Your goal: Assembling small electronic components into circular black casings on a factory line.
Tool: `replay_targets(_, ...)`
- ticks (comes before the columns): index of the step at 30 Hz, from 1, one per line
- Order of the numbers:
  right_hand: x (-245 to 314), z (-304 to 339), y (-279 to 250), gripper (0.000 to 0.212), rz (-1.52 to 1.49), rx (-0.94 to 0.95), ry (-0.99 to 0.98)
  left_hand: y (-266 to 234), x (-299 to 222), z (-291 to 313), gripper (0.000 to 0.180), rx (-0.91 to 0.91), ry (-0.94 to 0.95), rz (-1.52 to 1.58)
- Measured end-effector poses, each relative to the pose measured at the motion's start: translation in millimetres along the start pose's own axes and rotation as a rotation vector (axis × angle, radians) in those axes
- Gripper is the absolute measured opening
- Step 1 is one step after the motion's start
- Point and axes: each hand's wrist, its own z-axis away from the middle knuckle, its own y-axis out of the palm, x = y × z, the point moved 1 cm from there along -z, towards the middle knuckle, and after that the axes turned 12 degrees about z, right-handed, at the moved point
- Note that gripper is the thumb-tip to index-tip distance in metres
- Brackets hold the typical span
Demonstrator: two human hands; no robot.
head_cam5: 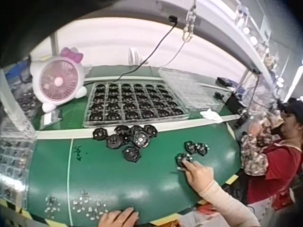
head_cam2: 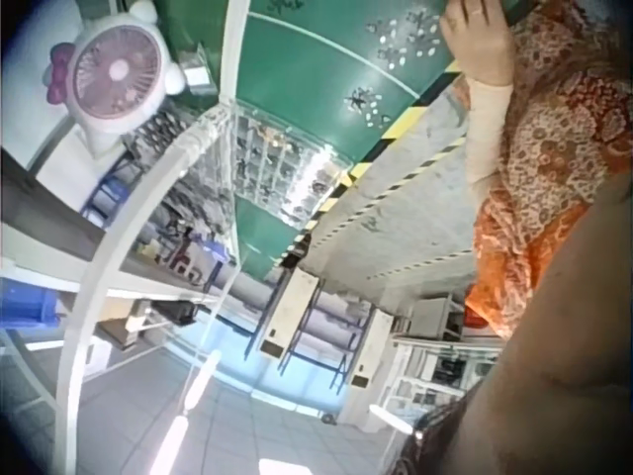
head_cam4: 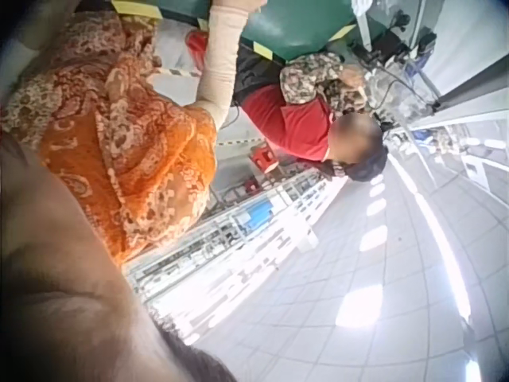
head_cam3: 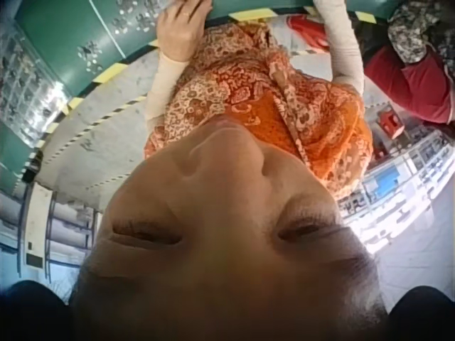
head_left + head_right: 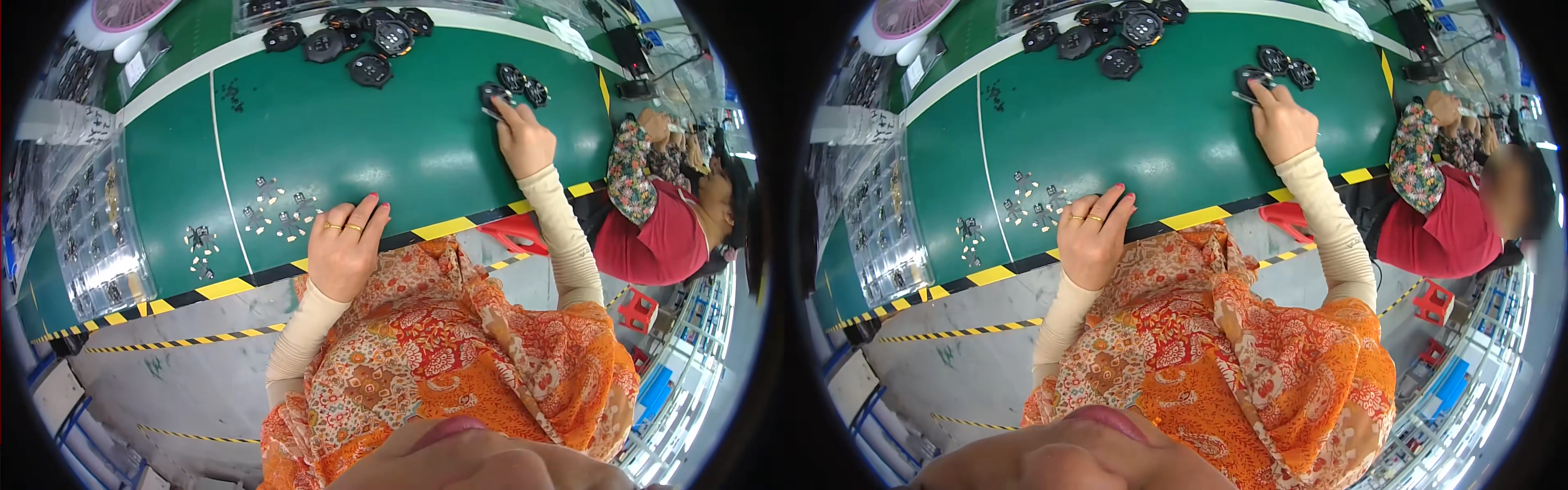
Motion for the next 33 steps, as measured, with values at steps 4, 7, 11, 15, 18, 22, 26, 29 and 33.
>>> replay_targets(4,46.6,-28.5,-6.8,0.043,-0.250,-0.107,-0.190,4.4,0.5,0.9,0.025,0.022,0.002,0.000)
replay_targets(7,92.2,-57.3,1.5,0.047,-0.365,-0.080,-0.328,5.9,-0.2,1.6,0.023,0.012,-0.025,0.014)
replay_targets(11,108.0,-45.7,12.1,0.043,-0.478,-0.033,-0.463,-1.4,-0.8,-1.2,0.021,-0.134,-0.077,-0.023)
replay_targets(15,120.1,-10.8,-19.4,0.032,-0.602,0.025,-0.613,-3.2,-6.0,-5.0,0.025,-0.075,-0.059,-0.005)
replay_targets(18,120.7,-18.6,-49.1,0.025,-0.685,-0.008,-0.632,-6.0,-4.6,3.9,0.026,-0.075,-0.011,0.079)
replay_targets(22,109.8,-26.9,-80.1,0.018,-0.783,-0.056,-0.729,-27.6,-2.0,24.5,0.028,-0.199,-0.104,-0.102)
replay_targets(26,130.0,0.4,-47.9,0.026,-1.037,0.055,-0.806,-31.2,13.7,25.4,0.023,-0.240,-0.253,-0.311)
replay_targets(29,137.0,5.1,-29.6,0.035,-0.896,-0.012,-0.988,-31.1,17.0,27.5,0.021,-0.233,-0.272,-0.290)
replay_targets(33,138.3,-2.6,-33.7,0.036,-0.796,-0.012,-1.084,-31.2,16.6,28.9,0.021,-0.248,-0.275,-0.276)
